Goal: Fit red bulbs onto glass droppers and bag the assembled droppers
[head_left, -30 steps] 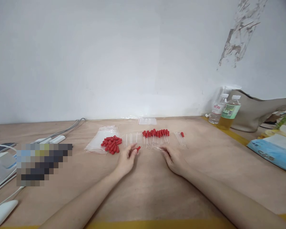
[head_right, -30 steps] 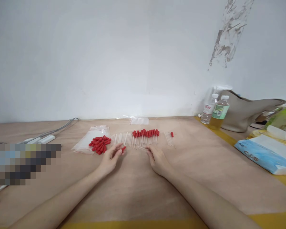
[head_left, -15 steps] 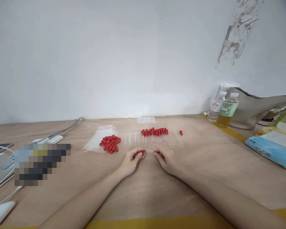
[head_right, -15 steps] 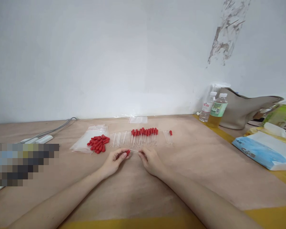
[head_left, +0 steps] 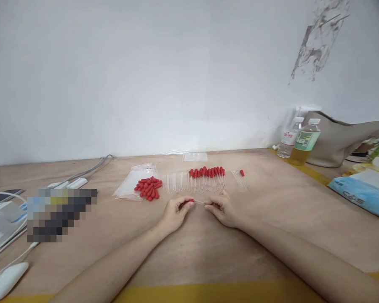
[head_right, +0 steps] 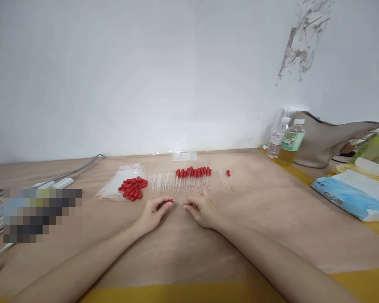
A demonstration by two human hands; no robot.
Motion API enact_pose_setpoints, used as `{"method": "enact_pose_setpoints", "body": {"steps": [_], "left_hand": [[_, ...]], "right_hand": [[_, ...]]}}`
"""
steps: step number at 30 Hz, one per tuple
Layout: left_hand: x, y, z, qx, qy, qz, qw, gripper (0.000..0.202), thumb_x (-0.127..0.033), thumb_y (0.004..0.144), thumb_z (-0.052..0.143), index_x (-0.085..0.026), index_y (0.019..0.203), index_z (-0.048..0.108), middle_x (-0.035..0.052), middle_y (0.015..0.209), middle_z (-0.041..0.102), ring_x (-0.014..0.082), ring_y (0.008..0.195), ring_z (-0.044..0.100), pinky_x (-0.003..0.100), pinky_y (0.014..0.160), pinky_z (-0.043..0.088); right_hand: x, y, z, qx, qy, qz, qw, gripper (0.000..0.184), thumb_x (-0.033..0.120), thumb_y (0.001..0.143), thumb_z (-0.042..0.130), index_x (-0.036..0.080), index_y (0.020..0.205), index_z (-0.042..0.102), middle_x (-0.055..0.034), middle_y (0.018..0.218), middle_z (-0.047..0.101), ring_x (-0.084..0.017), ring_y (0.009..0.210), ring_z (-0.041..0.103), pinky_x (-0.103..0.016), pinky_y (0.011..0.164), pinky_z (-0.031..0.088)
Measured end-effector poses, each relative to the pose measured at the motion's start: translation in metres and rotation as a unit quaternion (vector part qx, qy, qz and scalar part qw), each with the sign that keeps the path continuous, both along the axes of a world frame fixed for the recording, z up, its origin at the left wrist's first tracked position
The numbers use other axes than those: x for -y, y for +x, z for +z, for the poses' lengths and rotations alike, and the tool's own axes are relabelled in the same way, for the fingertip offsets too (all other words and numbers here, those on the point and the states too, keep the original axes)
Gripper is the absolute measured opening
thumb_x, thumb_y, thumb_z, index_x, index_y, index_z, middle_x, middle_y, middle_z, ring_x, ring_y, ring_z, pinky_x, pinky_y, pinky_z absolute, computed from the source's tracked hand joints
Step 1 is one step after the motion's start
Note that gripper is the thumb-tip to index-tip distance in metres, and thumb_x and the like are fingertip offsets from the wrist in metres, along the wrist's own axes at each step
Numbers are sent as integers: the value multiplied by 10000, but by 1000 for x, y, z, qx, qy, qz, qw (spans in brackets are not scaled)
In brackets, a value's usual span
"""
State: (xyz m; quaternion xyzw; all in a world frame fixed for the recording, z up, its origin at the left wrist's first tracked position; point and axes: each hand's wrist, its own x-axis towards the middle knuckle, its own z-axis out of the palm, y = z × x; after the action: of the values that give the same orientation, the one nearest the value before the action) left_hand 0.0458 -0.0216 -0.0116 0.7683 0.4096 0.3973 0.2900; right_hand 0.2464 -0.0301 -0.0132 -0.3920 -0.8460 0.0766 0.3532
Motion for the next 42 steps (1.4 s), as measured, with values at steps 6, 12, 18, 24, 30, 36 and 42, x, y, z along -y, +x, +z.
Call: {"method": "enact_pose_setpoints", "body": {"steps": [6,12,18,24,30,36,42], "left_hand": [[3,-2,7,-94,40,-66,993,215,-289,827,446,-183,887,623,33,810,623,152,751,554,249,686,422],[2,-1,8,-154,85,-59,983,227,-295,837,428,-169,873,614,27,749,584,135,674,522,230,626,405],[5,-1,6,-177,133,-71,973,223,-285,841,421,-158,848,604,24,715,557,129,653,505,223,604,392],[6,-2,5,-181,158,-81,967,220,-271,848,410,-164,859,602,32,734,566,131,657,508,233,619,393],[6,0,7,-172,146,-68,972,187,-262,822,458,-176,880,613,26,728,570,129,649,512,236,617,410],[0,-7,4,-113,112,-20,987,383,-240,768,528,-213,1145,468,57,1013,511,145,796,520,259,667,453],[-3,-12,3,-154,92,-24,984,212,-244,782,496,-195,976,566,41,919,521,131,720,511,264,640,435]], "right_hand": [[-6,13,5,60,-1,17,998,182,283,824,463,209,754,614,27,585,618,-92,485,467,-332,746,291],[-2,9,10,94,36,-12,995,183,251,831,436,232,802,615,14,714,654,-118,593,524,-329,757,255],[5,-1,8,105,56,-36,992,228,259,834,412,194,720,599,3,612,628,-101,504,461,-323,716,253],[5,-5,6,118,29,-30,992,307,266,854,376,189,621,561,16,556,603,-86,457,413,-299,662,257],[5,1,19,137,42,-7,990,262,307,833,439,198,660,604,-16,665,606,-129,638,506,-292,678,290],[-20,37,28,89,-60,-98,989,217,247,808,435,176,727,623,-30,706,605,-129,628,535,-225,571,354],[-74,67,26,47,-116,-359,925,268,253,759,490,86,936,601,-136,843,639,-202,791,582,-247,662,383]]}}
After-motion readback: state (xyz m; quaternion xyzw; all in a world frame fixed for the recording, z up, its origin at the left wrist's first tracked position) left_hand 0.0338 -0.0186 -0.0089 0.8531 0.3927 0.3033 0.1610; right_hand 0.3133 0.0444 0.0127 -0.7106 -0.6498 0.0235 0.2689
